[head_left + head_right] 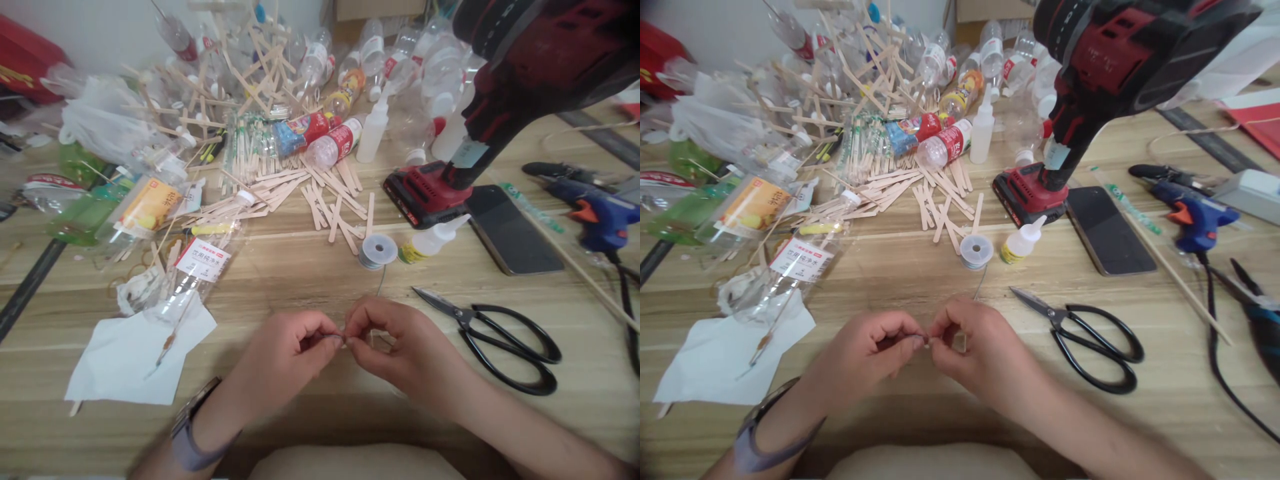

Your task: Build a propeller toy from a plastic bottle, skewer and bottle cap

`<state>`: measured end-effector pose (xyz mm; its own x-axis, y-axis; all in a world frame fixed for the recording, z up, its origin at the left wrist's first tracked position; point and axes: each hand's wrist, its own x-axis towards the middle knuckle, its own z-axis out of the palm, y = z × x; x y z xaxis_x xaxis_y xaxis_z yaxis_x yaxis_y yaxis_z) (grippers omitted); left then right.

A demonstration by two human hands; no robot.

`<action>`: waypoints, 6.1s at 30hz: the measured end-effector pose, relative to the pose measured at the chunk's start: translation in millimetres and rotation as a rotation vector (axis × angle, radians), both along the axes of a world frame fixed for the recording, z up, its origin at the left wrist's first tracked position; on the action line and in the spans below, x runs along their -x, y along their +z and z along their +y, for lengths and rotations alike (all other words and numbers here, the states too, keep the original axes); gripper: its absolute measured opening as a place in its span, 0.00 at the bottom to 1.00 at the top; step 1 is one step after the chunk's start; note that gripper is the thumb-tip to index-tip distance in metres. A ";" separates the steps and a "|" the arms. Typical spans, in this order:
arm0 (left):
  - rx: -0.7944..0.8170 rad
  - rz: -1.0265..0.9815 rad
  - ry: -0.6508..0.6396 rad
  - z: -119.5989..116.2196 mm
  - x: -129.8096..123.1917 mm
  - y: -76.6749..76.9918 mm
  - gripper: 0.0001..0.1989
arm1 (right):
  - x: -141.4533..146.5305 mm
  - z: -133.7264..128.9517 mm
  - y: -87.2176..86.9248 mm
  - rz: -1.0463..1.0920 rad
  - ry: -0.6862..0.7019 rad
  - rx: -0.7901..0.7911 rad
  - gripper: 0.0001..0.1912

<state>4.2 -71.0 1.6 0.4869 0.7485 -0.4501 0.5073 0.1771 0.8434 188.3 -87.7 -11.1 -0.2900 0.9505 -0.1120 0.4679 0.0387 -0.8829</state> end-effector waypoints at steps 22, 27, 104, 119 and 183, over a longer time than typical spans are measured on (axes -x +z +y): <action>-1.052 0.238 -0.115 -18.0 -3.4 -12.0 0.09 | 0.8 -0.9 -3.7 -0.050 -0.047 0.194 0.05; -0.739 0.211 -0.088 -13.9 -2.8 -8.9 0.09 | 0.9 0.2 -1.2 -0.112 0.029 0.087 0.06; -0.944 0.247 -0.181 -7.5 -5.0 -8.2 0.11 | 0.3 5.0 -2.7 0.208 0.011 0.465 0.06; -0.744 0.315 -0.096 -9.9 -8.3 -8.8 0.08 | 3.3 4.0 -2.2 0.211 -0.022 0.418 0.06; -0.352 0.065 0.095 -8.8 -0.2 -9.7 0.10 | -1.3 1.8 -6.8 0.252 -0.115 0.184 0.06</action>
<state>4.4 -79.8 -8.1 0.3868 0.9034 -0.1852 0.5572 -0.0690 0.8275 189.6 -85.9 -17.9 -0.2224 0.9491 -0.2231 0.2262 -0.1723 -0.9587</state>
